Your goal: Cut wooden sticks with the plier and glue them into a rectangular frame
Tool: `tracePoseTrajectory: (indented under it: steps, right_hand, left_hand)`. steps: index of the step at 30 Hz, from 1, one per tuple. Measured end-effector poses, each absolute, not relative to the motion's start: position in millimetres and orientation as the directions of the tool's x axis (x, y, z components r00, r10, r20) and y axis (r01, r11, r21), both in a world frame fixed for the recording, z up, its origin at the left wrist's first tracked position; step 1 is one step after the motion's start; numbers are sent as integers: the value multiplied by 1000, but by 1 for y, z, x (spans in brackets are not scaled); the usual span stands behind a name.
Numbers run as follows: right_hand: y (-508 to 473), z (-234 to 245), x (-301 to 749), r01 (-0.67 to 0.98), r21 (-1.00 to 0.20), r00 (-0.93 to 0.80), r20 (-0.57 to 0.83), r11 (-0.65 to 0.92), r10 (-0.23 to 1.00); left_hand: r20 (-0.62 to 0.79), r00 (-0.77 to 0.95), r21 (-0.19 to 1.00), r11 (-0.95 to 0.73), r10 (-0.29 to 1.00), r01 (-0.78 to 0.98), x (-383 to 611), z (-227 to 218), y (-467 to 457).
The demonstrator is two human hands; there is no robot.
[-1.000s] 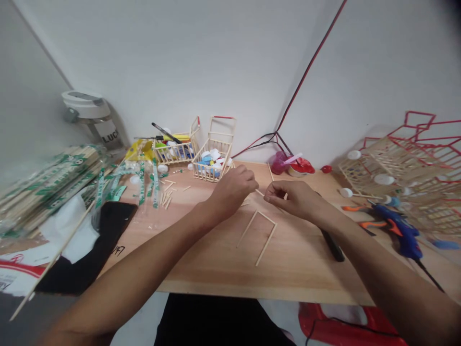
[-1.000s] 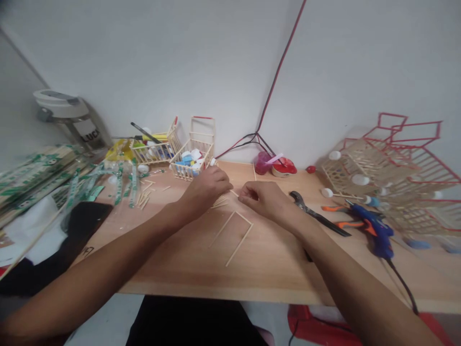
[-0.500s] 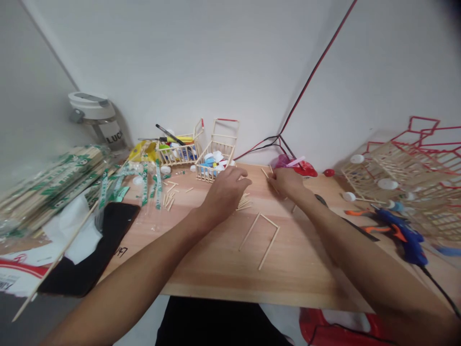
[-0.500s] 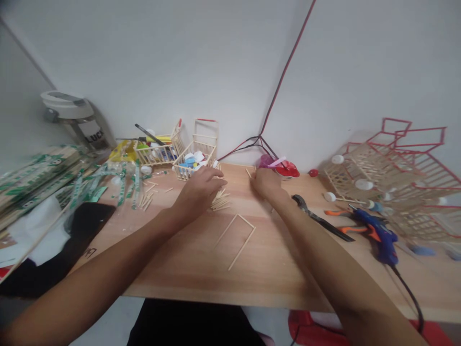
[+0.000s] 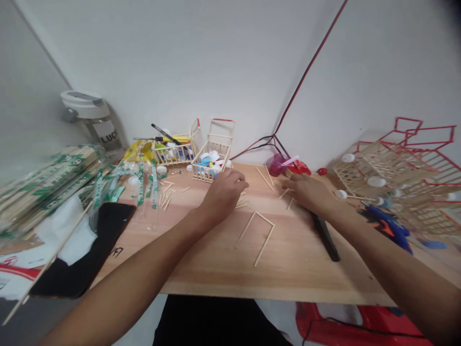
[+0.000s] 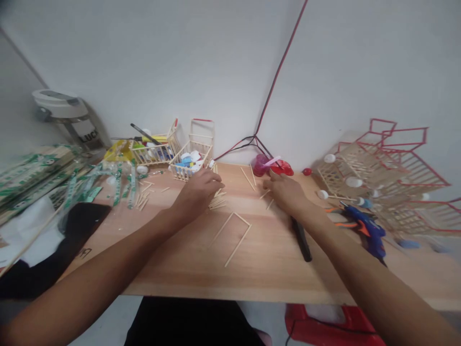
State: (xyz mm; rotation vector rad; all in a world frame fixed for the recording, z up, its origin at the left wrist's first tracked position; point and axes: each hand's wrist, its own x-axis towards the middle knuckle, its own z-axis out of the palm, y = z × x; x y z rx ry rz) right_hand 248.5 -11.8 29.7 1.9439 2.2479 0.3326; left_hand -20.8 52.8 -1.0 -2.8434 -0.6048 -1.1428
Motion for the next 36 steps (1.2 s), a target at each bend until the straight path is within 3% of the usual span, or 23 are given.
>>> tracePoseTrajectory:
  steps: [7,12,13,15,17,19,21,29,33,36]
  right_hand:
    - [2,19,259,897,164,-418,7,411,908]
    - [-16,34,243,955,62,-297,160,290,942]
    - [-24,38,235,965,8,-259,192,262,947]
    - [-41,45,213,917,-349,-147,155,193,977]
    - [-58,48,189,781,-611,-132,39,128,991]
    - [-71,46,166,656,-753,-174,-79,56,982]
    - [-80,41,146,574,-819,-220,-161,-5,962]
    - [-89,17,108,591,-806,-243,-167,10,956]
    - [-87,20,122,702,-698,-119,78,140,990]
    - [-87,19,142,746,-654,17,207,125,978]
  left_hand:
    - [684,638,157,-926,353,343,-22,-5,55]
    - [678,616,247,-914,400,322,-21,-1,52]
    - [672,608,297,-906,423,301,-21,2,50]
    - [640,611,412,-879,466,239,-22,10,42]
    - [590,664,492,-856,460,156,-28,21,31]
    - [566,711,515,-852,418,91,-38,29,18]
    - [529,759,517,-853,379,67,-52,33,5]
    - [394,833,497,-853,388,161,-87,1,-25]
    - [415,837,436,-885,357,162,-91,-11,-25]
    - [415,831,418,-889,370,187,-90,-15,-25]
